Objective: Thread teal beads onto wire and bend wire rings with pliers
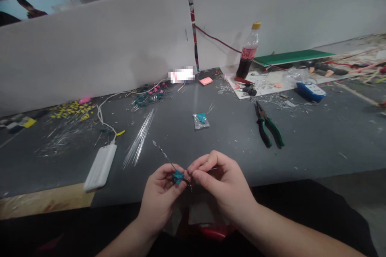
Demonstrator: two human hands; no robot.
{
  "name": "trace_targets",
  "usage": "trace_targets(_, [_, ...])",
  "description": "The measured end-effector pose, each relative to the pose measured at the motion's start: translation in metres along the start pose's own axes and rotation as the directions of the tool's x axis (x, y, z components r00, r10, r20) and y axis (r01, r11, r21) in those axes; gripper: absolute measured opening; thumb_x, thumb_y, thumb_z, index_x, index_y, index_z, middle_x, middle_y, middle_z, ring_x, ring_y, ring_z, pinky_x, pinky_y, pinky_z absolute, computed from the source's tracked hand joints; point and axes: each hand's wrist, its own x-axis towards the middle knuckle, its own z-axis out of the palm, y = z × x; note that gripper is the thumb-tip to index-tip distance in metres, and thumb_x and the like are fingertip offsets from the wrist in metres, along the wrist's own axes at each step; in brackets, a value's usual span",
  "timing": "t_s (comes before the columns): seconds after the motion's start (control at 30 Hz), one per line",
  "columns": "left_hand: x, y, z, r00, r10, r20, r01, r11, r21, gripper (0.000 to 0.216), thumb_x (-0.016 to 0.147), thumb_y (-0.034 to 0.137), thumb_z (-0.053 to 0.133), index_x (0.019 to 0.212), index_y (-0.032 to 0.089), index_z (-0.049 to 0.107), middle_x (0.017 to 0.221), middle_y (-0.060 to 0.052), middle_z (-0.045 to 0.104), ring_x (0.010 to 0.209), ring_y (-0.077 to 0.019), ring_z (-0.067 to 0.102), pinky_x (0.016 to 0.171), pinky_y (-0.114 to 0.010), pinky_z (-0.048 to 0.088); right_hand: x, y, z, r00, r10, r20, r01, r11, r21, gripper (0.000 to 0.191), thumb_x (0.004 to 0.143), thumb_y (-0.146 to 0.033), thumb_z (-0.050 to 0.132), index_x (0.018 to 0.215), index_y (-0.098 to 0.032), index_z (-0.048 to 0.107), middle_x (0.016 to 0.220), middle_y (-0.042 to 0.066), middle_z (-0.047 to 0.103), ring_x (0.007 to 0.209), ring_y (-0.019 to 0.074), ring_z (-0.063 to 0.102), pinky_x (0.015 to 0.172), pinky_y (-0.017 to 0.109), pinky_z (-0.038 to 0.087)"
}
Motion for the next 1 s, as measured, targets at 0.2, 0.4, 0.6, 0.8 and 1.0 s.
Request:
trace_targets(0.2, [0.0004,0.0013,0.0010,1.000,-0.005,0.003,0.005,1.000,0.004,0.018,0.071,0.018,0.079,0.084,0.016,0.066,0.079,-0.002,0.074,0.074,-0.0133,0.071,0.073,-0.022,0.057,0.0010,-0.0013,0.0013,1.000,-0.010,-0.009,0.010,1.000,0.007,0.016,0.080,-0.021,0.072,0.071,-0.021,0.060,0.084,0.002,0.069,0.078,0.0157,0.066,0.070,0.030,0.054])
trace_targets(0.4, [-0.0002,0.0008,0.0006,1.000,-0.005,-0.014,0.005,1.000,0.026,0.019,0.071,0.021,0.080,0.083,0.016,0.067,0.078,-0.004,0.074,0.074,-0.0147,0.070,0.072,-0.024,0.057,0.0009,-0.0018,0.0024,1.000,-0.016,-0.015,0.016,1.000,-0.001,0.015,0.080,-0.021,0.072,0.072,-0.021,0.059,0.084,0.002,0.068,0.080,0.0164,0.065,0.070,0.031,0.054])
trace_targets(0.6, [-0.0004,0.0009,0.0009,1.000,-0.001,-0.006,0.001,1.000,0.018,0.019,0.070,0.021,0.080,0.083,0.016,0.067,0.078,-0.003,0.074,0.073,-0.0147,0.071,0.072,-0.024,0.057,0.0010,-0.0017,0.0028,1.000,-0.020,-0.005,0.020,1.000,0.006,0.015,0.080,-0.021,0.071,0.072,-0.021,0.059,0.084,0.001,0.069,0.080,0.0157,0.066,0.071,0.030,0.054])
trace_targets(0.8, [-0.0002,0.0011,0.0015,1.000,-0.006,-0.003,0.006,1.000,-0.003,0.018,0.070,0.018,0.080,0.083,0.016,0.067,0.078,-0.002,0.074,0.073,-0.0122,0.070,0.072,-0.021,0.056,0.0013,-0.0022,0.0031,1.000,-0.006,-0.015,0.006,1.000,-0.005,0.016,0.080,-0.022,0.072,0.072,-0.021,0.058,0.084,0.002,0.069,0.077,0.0155,0.065,0.069,0.030,0.055])
trace_targets(1.0, [-0.0013,0.0002,0.0001,1.000,-0.007,0.003,0.007,1.000,0.008,0.017,0.071,0.019,0.079,0.083,0.017,0.068,0.078,-0.001,0.073,0.074,-0.0113,0.069,0.072,-0.019,0.056,0.0007,-0.0020,0.0024,1.000,-0.009,0.000,0.009,1.000,0.000,0.016,0.080,-0.021,0.071,0.072,-0.021,0.058,0.085,0.002,0.069,0.080,0.0155,0.065,0.071,0.030,0.054])
